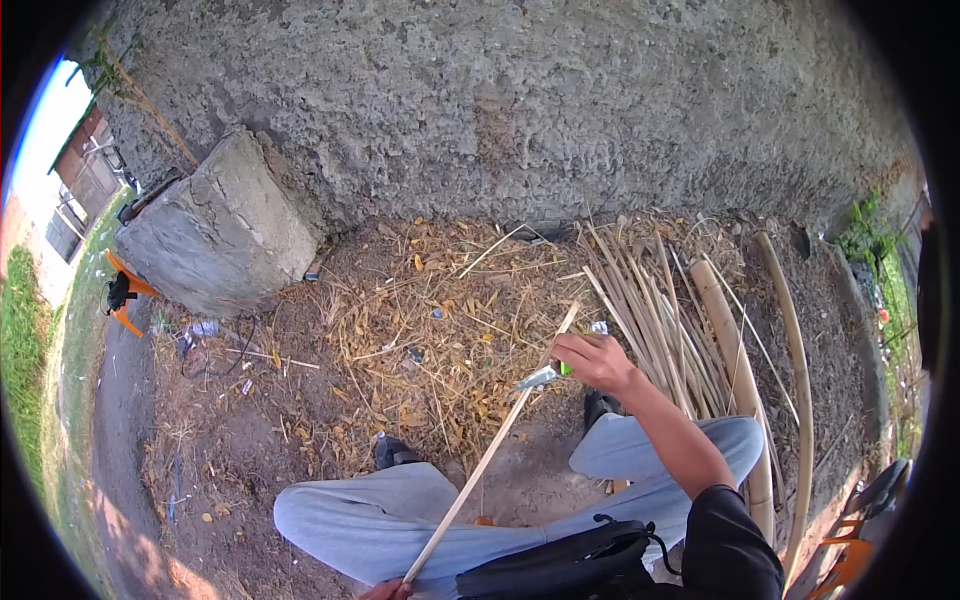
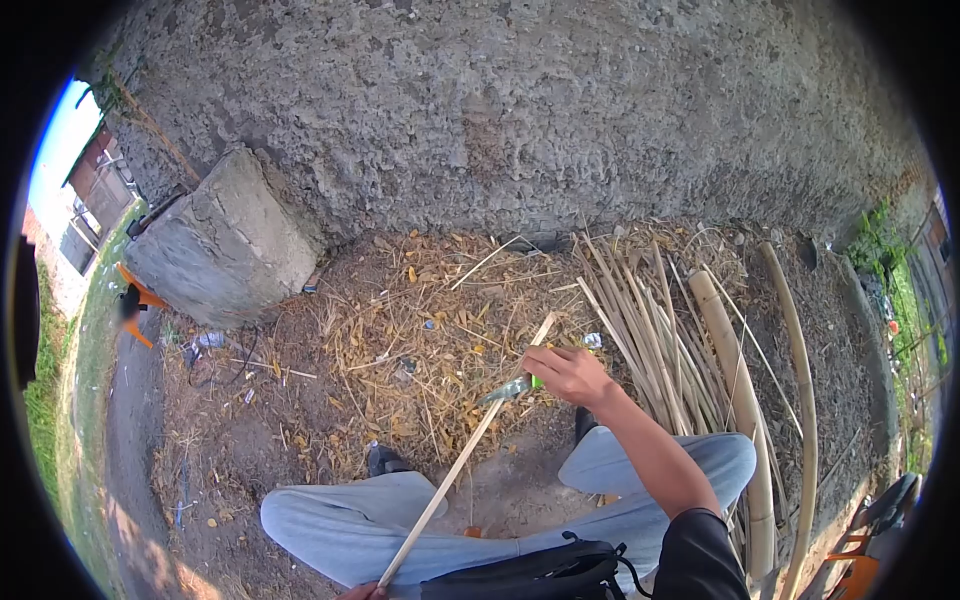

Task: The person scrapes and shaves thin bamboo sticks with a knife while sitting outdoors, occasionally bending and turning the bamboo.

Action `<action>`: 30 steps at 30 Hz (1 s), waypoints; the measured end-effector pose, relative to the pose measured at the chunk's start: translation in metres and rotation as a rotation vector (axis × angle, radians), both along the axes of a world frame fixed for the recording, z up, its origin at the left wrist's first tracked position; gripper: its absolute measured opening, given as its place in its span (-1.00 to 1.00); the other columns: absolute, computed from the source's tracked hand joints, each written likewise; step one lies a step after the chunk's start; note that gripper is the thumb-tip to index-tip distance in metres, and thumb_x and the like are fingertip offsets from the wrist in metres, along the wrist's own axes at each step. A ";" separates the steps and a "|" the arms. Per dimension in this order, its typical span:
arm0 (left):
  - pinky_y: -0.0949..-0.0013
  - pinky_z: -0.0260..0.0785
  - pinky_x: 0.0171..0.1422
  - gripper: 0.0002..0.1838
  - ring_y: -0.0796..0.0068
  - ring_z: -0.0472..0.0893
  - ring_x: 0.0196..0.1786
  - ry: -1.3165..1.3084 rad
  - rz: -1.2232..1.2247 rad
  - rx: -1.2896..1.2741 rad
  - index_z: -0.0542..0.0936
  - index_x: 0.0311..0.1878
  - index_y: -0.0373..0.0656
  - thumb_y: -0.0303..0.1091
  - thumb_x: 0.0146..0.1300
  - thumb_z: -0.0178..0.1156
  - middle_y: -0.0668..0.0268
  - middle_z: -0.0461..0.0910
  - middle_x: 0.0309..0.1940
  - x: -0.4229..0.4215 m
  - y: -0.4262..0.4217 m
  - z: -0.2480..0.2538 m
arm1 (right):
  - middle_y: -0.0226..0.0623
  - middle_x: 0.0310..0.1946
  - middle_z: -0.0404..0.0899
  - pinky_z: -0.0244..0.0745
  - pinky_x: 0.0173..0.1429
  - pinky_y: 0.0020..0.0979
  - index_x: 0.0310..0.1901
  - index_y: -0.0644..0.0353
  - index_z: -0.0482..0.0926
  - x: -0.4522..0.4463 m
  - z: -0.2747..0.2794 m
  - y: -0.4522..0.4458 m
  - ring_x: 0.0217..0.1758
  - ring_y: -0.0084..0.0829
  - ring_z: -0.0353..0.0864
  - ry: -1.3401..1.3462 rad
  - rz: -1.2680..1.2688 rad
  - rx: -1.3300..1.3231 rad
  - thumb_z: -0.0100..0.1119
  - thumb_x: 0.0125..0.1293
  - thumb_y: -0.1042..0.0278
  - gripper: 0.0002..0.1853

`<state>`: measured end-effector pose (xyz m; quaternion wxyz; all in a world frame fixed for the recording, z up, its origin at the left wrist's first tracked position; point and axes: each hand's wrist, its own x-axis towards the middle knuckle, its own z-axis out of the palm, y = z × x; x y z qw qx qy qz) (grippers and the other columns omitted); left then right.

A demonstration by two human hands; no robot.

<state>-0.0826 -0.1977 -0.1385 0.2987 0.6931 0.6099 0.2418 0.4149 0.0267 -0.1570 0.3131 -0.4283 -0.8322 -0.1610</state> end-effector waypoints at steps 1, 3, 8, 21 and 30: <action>0.24 0.51 -0.31 -0.92 0.15 0.70 -0.42 -0.005 0.002 0.010 0.70 -0.23 -0.30 -0.49 0.31 0.27 0.12 0.70 -0.46 0.002 0.001 0.003 | -0.43 -0.08 0.64 0.63 -0.41 -0.38 -0.13 0.11 0.61 0.000 0.000 0.000 -0.31 -0.40 0.73 -0.011 -0.014 -0.014 0.25 -0.09 0.62 -0.61; 0.23 0.50 -0.32 -0.92 0.14 0.69 -0.43 -0.010 0.001 0.022 0.70 -0.24 -0.30 -0.50 0.31 0.27 0.12 0.70 -0.47 0.002 0.002 0.003 | -0.45 -0.09 0.64 0.63 -0.42 -0.39 -0.13 0.10 0.62 -0.001 0.001 -0.001 -0.30 -0.40 0.73 -0.011 -0.016 -0.023 0.26 -0.09 0.61 -0.61; 0.24 0.51 -0.34 -0.91 0.16 0.69 -0.46 -0.046 0.031 0.030 0.70 -0.23 -0.32 -0.49 0.30 0.29 0.12 0.69 -0.49 0.002 0.000 -0.003 | -0.45 -0.10 0.64 0.63 -0.45 -0.43 -0.07 0.07 0.65 -0.017 0.001 -0.010 -0.30 -0.44 0.74 0.100 0.018 0.017 0.32 -0.07 0.57 -0.58; 0.29 0.41 -0.42 -0.89 0.24 0.60 -0.56 -0.060 -0.010 0.069 0.70 -0.23 -0.32 -0.46 0.29 0.31 0.13 0.65 -0.53 0.001 -0.001 -0.003 | -0.40 -0.11 0.69 0.49 -0.50 -0.50 -0.09 0.09 0.72 -0.038 0.002 -0.017 -0.47 -0.57 0.63 0.016 0.179 0.111 0.31 0.11 0.47 -0.71; 0.29 0.37 -0.48 -0.92 0.28 0.56 -0.58 -0.037 0.023 0.157 0.70 -0.26 -0.26 -0.45 0.30 0.31 0.15 0.61 -0.55 0.006 -0.003 -0.008 | -0.40 -0.09 0.65 0.56 -0.45 -0.46 -0.16 0.13 0.66 -0.040 0.004 -0.016 -0.39 -0.50 0.67 -0.030 0.158 0.014 0.28 0.12 0.47 -0.79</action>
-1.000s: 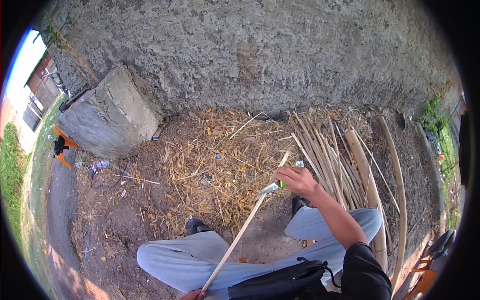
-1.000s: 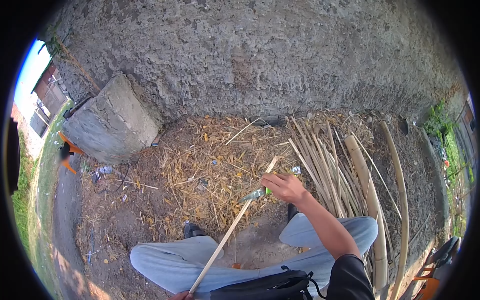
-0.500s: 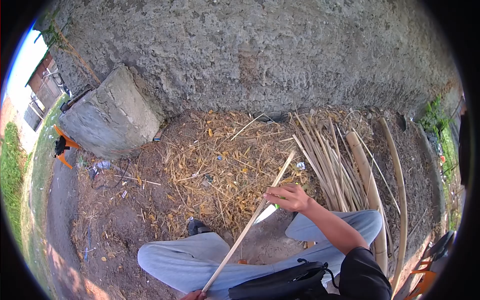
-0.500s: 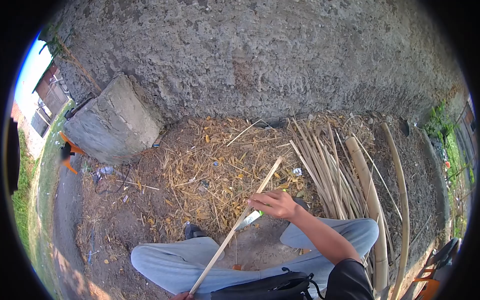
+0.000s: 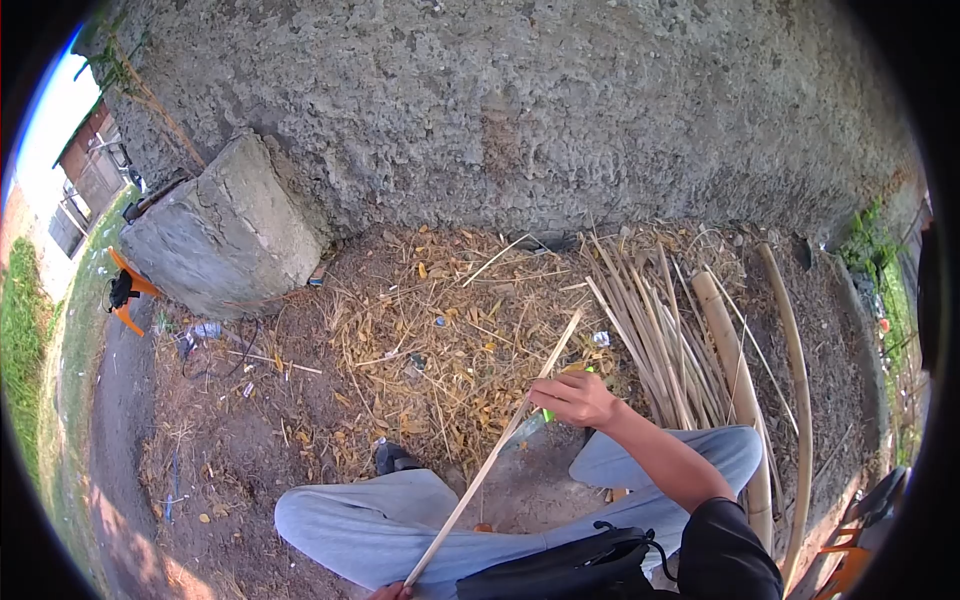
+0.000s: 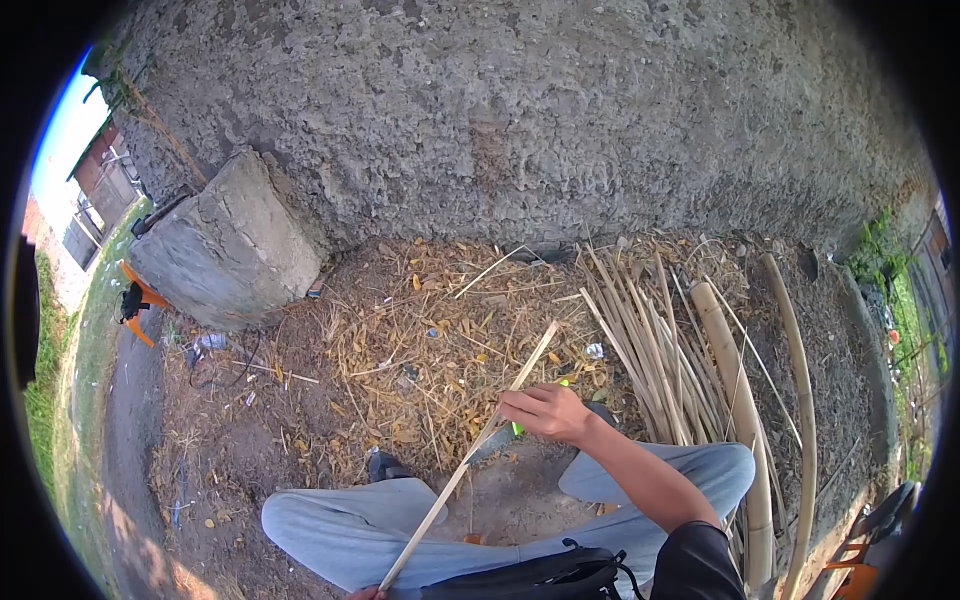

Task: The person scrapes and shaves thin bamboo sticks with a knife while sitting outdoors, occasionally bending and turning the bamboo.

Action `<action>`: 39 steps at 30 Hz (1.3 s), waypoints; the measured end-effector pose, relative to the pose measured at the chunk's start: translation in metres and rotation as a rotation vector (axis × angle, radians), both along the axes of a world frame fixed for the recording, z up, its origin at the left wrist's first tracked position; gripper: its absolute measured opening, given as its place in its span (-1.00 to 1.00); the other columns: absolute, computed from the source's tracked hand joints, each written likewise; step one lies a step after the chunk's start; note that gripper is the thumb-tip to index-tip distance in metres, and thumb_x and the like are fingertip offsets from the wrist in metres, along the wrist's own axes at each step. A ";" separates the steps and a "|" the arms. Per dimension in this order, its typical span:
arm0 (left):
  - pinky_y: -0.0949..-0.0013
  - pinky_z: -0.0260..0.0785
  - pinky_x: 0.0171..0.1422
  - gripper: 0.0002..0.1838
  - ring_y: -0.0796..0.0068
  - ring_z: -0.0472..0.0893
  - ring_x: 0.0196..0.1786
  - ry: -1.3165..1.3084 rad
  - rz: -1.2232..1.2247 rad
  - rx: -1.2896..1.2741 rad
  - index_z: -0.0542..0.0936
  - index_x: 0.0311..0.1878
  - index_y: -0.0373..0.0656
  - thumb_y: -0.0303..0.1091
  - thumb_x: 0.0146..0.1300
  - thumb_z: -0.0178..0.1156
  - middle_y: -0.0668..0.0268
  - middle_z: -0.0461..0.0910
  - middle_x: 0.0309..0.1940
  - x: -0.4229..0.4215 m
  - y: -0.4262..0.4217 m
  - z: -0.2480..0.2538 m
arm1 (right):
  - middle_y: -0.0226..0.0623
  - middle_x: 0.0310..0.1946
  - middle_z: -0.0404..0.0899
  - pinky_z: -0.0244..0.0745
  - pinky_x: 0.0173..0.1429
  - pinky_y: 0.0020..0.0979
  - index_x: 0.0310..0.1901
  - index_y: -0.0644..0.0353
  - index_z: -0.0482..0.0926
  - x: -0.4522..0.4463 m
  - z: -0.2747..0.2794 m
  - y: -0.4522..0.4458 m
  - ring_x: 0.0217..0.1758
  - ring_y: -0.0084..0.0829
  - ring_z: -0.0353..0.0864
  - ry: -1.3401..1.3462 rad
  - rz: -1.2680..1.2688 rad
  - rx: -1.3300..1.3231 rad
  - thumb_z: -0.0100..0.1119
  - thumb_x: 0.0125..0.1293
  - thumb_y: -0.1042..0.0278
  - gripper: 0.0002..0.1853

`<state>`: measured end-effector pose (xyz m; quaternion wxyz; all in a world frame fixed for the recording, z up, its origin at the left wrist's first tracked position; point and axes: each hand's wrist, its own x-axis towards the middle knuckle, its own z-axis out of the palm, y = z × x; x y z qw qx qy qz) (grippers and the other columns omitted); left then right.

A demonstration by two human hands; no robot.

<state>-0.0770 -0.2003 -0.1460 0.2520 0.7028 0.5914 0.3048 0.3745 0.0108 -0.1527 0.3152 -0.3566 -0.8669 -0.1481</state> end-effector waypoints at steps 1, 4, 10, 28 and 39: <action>0.28 0.38 -0.47 -0.92 0.26 0.57 -0.57 0.008 -0.001 0.004 0.70 -0.26 -0.26 -0.45 0.30 0.31 0.14 0.61 -0.54 0.000 0.000 0.000 | -0.40 -0.09 0.65 0.56 -0.45 -0.46 -0.16 0.13 0.66 0.000 0.000 0.000 -0.39 -0.50 0.67 -0.001 -0.001 0.001 0.28 0.12 0.47 -0.79; 0.26 0.41 -0.45 -0.92 0.21 0.59 -0.55 0.005 0.001 0.022 0.70 -0.27 -0.25 -0.45 0.30 0.32 0.13 0.62 -0.53 0.002 0.001 0.003 | -0.40 -0.08 0.63 0.59 -0.43 -0.43 -0.12 0.14 0.65 0.000 0.000 0.000 -0.37 -0.48 0.69 0.011 0.001 -0.029 0.27 0.10 0.48 -0.74; 0.22 0.44 -0.42 -0.93 0.13 0.61 -0.52 0.045 0.010 0.014 0.70 -0.26 -0.26 -0.46 0.28 0.33 0.11 0.63 -0.50 0.004 0.000 0.006 | -0.36 -0.08 0.64 0.60 -0.42 -0.42 -0.12 0.16 0.65 0.000 -0.003 0.003 -0.36 -0.43 0.70 0.032 0.013 -0.022 0.28 0.10 0.47 -0.75; 0.26 0.53 -0.32 -0.92 0.15 0.69 -0.43 0.018 0.002 0.003 0.69 -0.26 -0.34 -0.51 0.28 0.32 0.07 0.69 -0.41 0.002 0.001 0.003 | -0.43 -0.26 0.62 0.56 -0.42 -0.46 -0.21 0.16 0.66 -0.005 0.003 0.004 -0.44 -0.50 0.65 0.095 0.013 0.144 0.30 0.07 0.47 -0.80; 0.24 0.43 -0.45 -0.92 0.20 0.60 -0.53 0.067 0.099 0.069 0.68 -0.25 -0.29 -0.47 0.32 0.29 0.06 0.62 -0.50 0.015 -0.007 -0.017 | -0.33 -0.43 0.56 0.50 -0.48 -0.34 -0.21 0.17 0.73 -0.025 -0.010 -0.018 -0.49 -0.34 0.61 0.341 -0.284 -0.221 0.38 -0.02 0.55 -0.73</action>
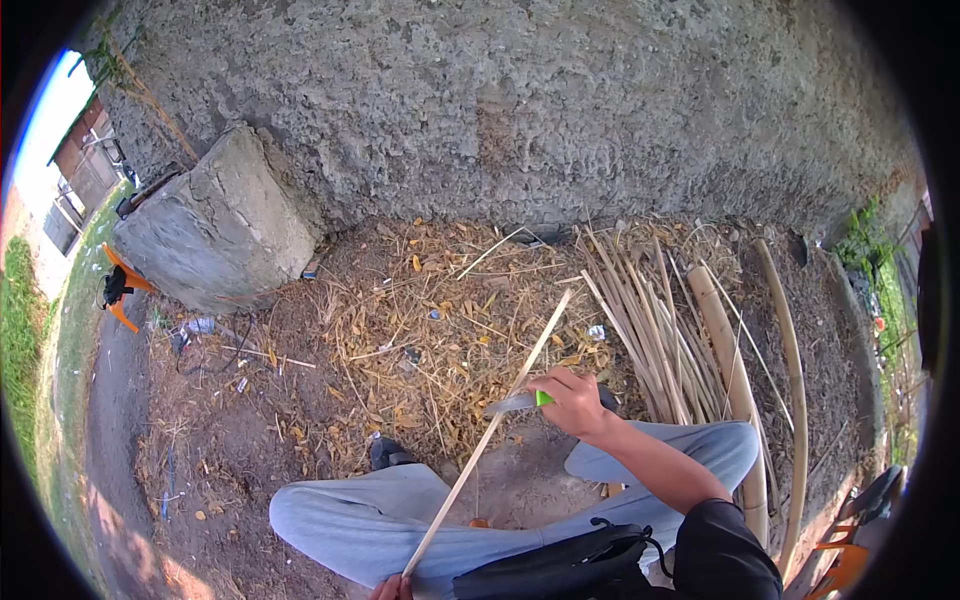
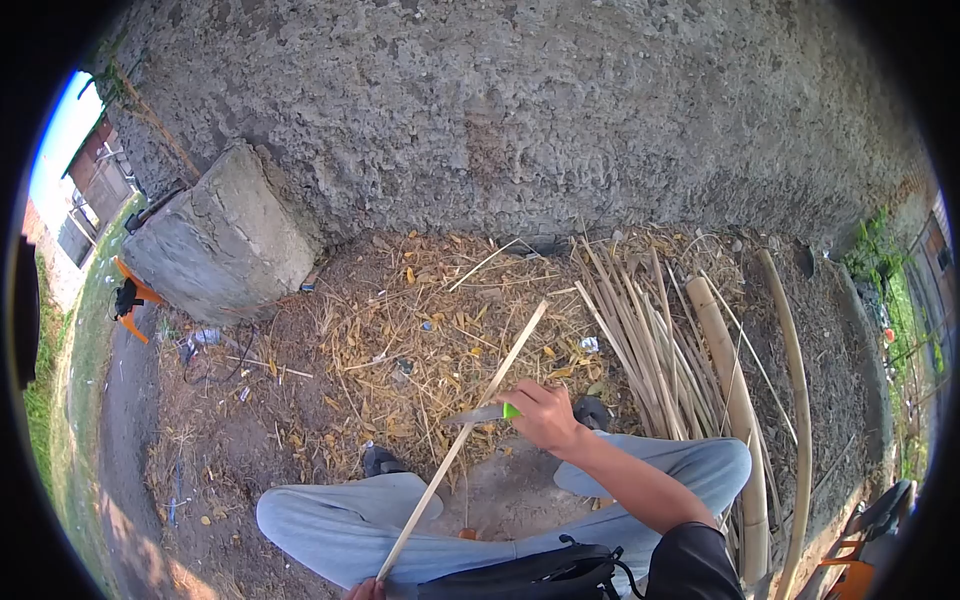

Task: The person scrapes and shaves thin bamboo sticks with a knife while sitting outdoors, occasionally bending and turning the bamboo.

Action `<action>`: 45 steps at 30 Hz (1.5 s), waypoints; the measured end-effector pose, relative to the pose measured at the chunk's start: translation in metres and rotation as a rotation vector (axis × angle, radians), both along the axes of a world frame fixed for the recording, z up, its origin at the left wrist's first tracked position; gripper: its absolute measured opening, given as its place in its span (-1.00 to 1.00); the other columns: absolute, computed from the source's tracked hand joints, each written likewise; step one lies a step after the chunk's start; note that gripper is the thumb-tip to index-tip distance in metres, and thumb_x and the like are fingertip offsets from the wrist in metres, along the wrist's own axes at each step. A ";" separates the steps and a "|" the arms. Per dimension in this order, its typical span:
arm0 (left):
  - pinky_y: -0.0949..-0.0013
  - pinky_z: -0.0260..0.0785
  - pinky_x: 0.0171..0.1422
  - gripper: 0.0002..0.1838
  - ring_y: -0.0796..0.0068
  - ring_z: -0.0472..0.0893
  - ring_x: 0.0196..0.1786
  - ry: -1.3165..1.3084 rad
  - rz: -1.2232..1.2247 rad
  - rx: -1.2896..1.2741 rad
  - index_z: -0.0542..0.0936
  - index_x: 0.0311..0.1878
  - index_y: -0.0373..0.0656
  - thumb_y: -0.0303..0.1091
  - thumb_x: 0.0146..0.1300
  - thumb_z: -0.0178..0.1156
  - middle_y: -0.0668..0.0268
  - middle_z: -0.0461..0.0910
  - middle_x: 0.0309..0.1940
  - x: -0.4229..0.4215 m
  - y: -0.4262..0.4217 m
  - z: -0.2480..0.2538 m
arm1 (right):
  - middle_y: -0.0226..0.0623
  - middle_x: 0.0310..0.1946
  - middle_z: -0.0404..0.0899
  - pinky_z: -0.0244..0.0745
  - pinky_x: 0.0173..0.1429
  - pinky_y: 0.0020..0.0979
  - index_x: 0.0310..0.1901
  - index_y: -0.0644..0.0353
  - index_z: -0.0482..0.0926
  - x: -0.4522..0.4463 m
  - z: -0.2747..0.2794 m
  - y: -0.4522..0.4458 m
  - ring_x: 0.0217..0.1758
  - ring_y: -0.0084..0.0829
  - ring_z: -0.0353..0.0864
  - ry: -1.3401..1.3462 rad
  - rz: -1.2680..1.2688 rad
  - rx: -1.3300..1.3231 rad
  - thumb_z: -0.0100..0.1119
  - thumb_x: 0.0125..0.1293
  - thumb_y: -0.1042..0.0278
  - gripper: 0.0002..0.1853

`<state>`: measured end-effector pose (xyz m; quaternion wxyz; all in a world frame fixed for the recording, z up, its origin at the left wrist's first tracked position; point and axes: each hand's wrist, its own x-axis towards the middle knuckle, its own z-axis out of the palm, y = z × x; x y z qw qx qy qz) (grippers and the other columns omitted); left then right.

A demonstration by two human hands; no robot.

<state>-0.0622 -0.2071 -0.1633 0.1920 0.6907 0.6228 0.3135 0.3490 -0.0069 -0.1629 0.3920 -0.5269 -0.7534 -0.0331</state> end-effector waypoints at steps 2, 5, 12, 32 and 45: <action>0.24 0.39 -0.49 -0.92 0.19 0.57 -0.57 0.048 0.080 -0.027 0.69 -0.26 -0.26 -0.45 0.34 0.28 0.08 0.59 -0.54 0.009 0.003 0.006 | -0.28 -0.47 0.56 0.47 -0.45 -0.34 -0.20 0.21 0.74 -0.012 0.000 -0.001 -0.50 -0.33 0.59 0.176 -0.028 -0.117 0.40 0.02 0.54 -0.76; 0.24 0.36 -0.53 -0.91 0.17 0.54 -0.61 0.134 0.084 0.072 0.69 -0.27 -0.24 -0.44 0.34 0.28 0.11 0.58 -0.57 0.022 0.011 0.018 | -0.22 -0.51 0.56 0.42 -0.43 -0.33 -0.19 0.28 0.75 -0.019 0.013 -0.003 -0.52 -0.31 0.55 0.355 -0.051 -0.333 0.43 0.10 0.52 -0.80; 0.23 0.34 -0.55 -0.91 0.13 0.51 -0.64 0.165 0.109 0.097 0.70 -0.28 -0.23 -0.42 0.33 0.29 0.12 0.55 -0.60 0.030 0.012 0.019 | -0.22 -0.54 0.54 0.31 -0.47 -0.30 -0.27 0.28 0.77 -0.006 0.037 -0.009 -0.55 -0.37 0.46 0.296 0.037 -0.435 0.44 0.16 0.50 -0.90; 0.18 0.25 -0.46 -0.75 0.16 0.29 -0.60 -0.014 0.164 -0.108 0.54 -0.39 -0.30 -0.35 0.39 0.16 0.00 0.39 -0.61 0.019 0.035 0.045 | -0.27 -0.50 0.66 0.44 -0.38 -0.45 -0.22 0.32 0.74 0.041 0.088 0.032 -0.46 -0.51 0.61 0.840 -0.442 -0.067 0.56 0.07 0.40 -0.74; 0.25 0.22 -0.46 -0.75 0.52 0.22 -0.51 -0.141 0.144 -0.259 0.62 -0.24 -0.32 -0.28 0.39 0.21 0.07 0.33 -0.64 0.016 0.031 0.053 | -0.21 -0.58 0.66 0.47 -0.39 -0.36 -0.23 0.26 0.77 -0.001 0.050 0.008 -0.57 -0.48 0.56 0.433 -0.239 -0.708 0.45 0.25 0.12 -0.68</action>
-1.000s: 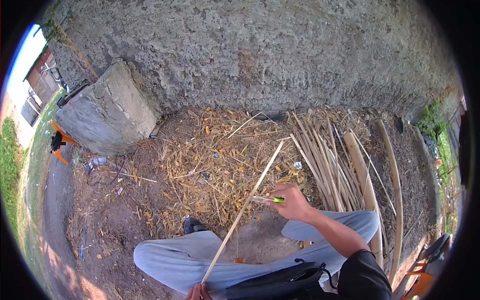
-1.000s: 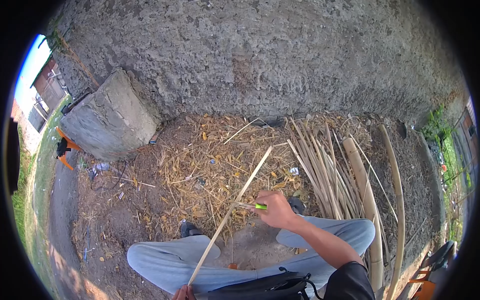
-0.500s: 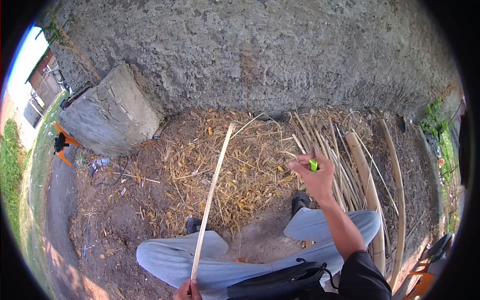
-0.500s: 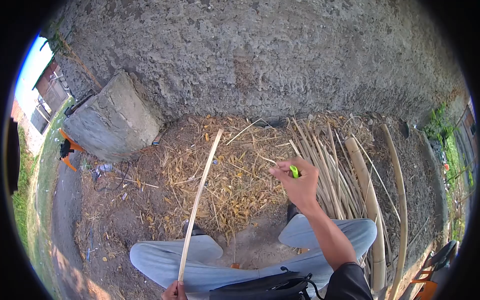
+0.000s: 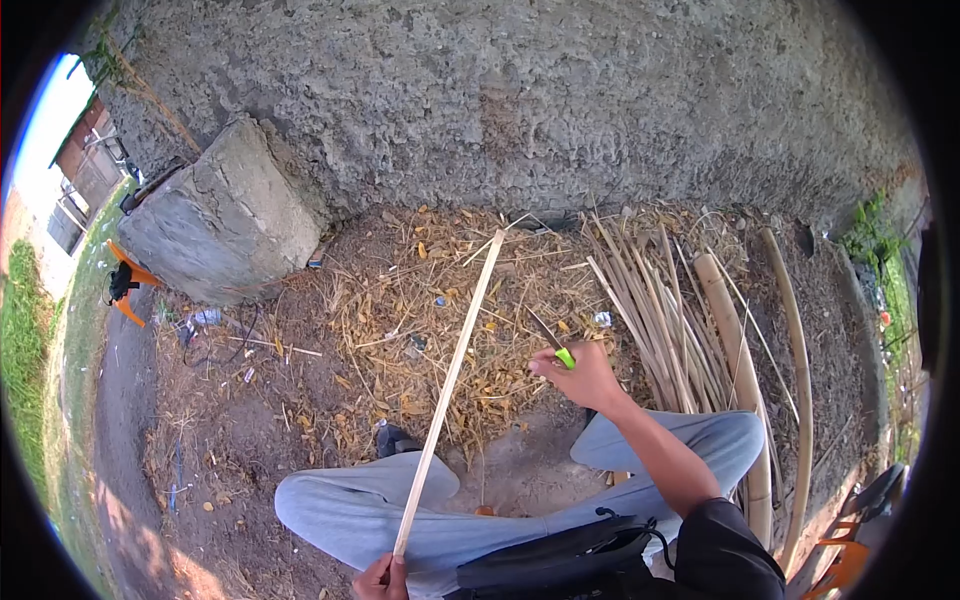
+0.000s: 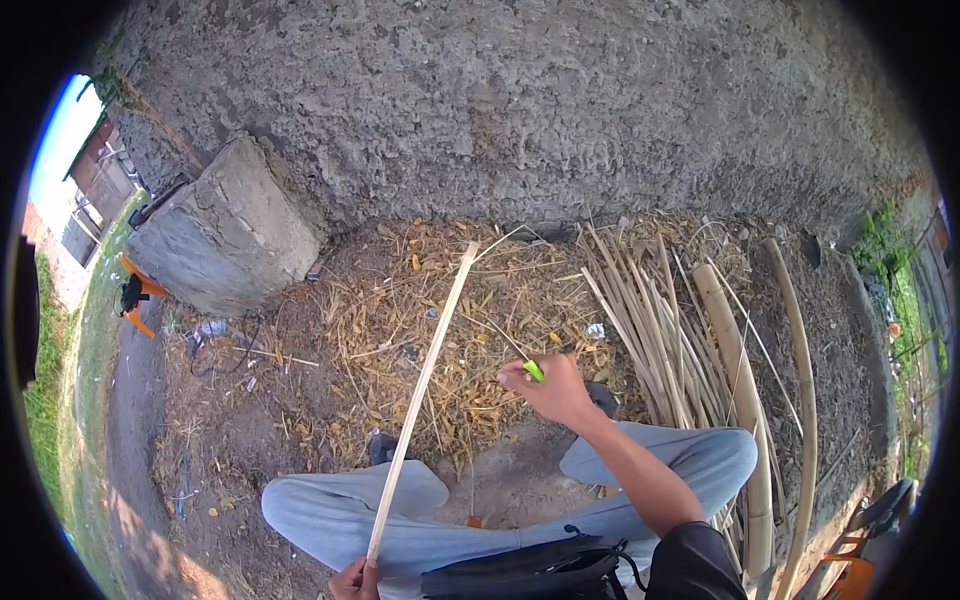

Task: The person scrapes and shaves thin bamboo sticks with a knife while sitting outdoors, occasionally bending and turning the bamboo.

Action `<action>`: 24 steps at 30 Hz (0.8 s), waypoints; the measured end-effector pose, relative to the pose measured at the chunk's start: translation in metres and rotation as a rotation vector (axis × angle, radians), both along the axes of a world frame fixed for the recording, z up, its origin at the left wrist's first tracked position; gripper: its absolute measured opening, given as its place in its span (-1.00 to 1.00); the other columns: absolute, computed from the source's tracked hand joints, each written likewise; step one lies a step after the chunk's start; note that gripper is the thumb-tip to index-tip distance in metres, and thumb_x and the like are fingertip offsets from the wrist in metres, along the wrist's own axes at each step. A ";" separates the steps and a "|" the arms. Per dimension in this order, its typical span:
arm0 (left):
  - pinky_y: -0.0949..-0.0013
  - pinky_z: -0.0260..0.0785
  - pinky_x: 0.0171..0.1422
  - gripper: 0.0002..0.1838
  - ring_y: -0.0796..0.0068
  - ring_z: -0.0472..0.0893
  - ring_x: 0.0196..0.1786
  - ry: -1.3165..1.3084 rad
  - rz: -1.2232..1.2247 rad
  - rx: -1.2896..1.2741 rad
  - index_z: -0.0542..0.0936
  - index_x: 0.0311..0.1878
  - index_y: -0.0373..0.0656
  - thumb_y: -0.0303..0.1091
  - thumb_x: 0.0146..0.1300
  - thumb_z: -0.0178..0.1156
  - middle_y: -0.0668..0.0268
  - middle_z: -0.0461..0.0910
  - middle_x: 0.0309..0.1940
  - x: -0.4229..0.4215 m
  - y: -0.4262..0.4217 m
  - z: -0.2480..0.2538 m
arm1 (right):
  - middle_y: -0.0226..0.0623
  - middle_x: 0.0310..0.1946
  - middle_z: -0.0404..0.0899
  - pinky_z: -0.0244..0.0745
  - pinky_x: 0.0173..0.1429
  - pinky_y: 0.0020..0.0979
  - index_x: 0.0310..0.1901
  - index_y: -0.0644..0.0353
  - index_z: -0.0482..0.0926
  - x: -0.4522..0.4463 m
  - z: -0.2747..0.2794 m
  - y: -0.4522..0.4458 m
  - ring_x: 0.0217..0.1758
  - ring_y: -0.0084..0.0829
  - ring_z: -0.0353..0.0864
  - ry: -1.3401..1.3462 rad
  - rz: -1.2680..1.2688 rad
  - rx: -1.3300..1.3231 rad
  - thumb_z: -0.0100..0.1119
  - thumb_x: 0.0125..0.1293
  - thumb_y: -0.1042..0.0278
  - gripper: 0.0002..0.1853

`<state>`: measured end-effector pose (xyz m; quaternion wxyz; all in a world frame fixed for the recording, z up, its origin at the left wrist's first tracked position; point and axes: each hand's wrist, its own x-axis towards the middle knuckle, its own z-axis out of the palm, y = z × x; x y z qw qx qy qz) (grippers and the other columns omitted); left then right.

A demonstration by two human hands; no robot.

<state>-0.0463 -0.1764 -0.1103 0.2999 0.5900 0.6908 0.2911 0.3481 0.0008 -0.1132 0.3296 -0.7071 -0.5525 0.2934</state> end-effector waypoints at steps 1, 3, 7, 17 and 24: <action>0.27 0.23 -0.45 -0.76 0.53 0.24 -0.51 -0.003 -0.006 -0.030 0.64 -0.20 -0.31 -0.28 0.39 0.21 0.09 0.33 -0.63 0.000 -0.001 0.003 | -0.32 -0.62 0.62 0.38 -0.45 -0.44 -0.20 0.24 0.78 -0.007 -0.002 0.001 -0.59 -0.62 0.48 0.124 -0.009 0.010 0.44 0.27 0.15 -0.71; 0.28 0.24 -0.44 -0.76 0.54 0.26 -0.51 -0.008 -0.014 -0.054 0.65 -0.17 -0.29 -0.28 0.40 0.20 0.11 0.33 -0.63 0.003 0.000 0.003 | -0.47 -0.63 0.58 0.28 -0.47 -0.52 -0.20 0.26 0.77 -0.019 0.000 0.000 -0.56 -0.76 0.36 0.302 -0.011 -0.018 0.35 0.35 0.15 -0.71; 0.33 0.31 -0.38 -0.70 0.59 0.35 -0.49 -0.001 -0.020 -0.143 0.68 -0.01 -0.22 -0.19 0.41 0.19 0.18 0.41 -0.62 0.015 0.006 0.007 | -0.24 -0.60 0.54 0.38 -0.45 -0.31 0.03 0.35 0.67 -0.047 -0.019 -0.006 -0.56 -0.50 0.49 0.189 0.074 0.120 0.18 0.44 0.01 -0.52; 0.54 0.19 -0.43 -0.75 0.74 0.37 -0.51 -0.318 -0.042 -0.062 0.65 -0.15 -0.39 -0.34 0.46 0.15 0.44 0.49 -0.58 0.063 0.050 -0.016 | -0.22 -0.39 0.56 0.50 -0.46 -0.21 0.20 0.24 0.55 -0.095 -0.032 -0.070 -0.49 -0.20 0.59 -0.046 0.400 0.464 0.28 0.37 0.23 -0.56; 0.55 0.21 -0.42 -0.80 0.76 0.40 -0.49 -0.311 -0.027 -0.031 0.69 -0.17 -0.36 -0.41 0.42 0.17 0.47 0.53 -0.58 0.075 0.049 -0.029 | -0.41 -0.58 0.38 0.37 -0.60 -0.32 0.10 0.10 0.65 -0.096 -0.038 -0.072 -0.62 -0.40 0.48 -0.185 0.379 0.682 0.41 0.24 0.20 -0.60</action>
